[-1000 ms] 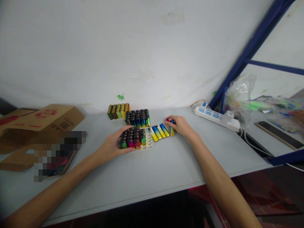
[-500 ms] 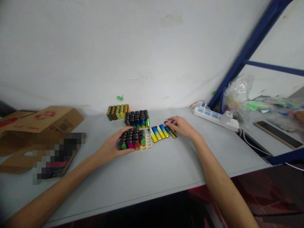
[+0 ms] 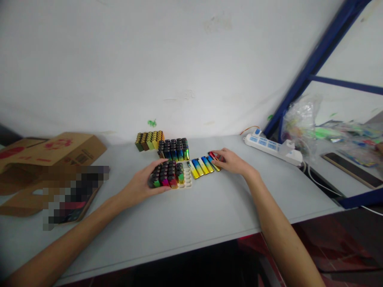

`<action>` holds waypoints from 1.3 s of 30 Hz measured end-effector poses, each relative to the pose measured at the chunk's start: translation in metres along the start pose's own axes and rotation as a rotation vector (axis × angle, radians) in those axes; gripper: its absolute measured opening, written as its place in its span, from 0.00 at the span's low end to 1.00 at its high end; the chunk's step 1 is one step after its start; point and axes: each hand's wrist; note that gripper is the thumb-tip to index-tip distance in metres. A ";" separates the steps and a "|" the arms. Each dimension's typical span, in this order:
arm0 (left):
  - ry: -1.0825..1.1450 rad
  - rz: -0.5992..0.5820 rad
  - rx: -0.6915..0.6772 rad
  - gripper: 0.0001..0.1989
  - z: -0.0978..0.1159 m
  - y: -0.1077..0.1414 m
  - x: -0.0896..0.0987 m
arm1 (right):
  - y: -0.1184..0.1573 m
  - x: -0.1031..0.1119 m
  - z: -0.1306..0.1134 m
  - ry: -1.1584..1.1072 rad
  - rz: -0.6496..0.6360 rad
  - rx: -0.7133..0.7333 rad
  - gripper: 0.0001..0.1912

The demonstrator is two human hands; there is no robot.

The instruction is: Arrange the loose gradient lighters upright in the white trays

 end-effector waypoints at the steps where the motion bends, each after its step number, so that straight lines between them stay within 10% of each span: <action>1: -0.003 0.000 -0.003 0.41 0.000 0.000 0.000 | -0.001 -0.001 -0.001 0.025 0.015 0.001 0.27; 39: 0.014 0.010 0.035 0.42 0.004 -0.001 0.003 | 0.002 -0.008 -0.016 0.192 0.115 -0.075 0.17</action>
Point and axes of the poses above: each hand's wrist, its own y-axis away from the middle knuckle, its own x-axis out of the back of the hand, z = x × y, and after that the axes turned 8 degrees about -x, right-handed
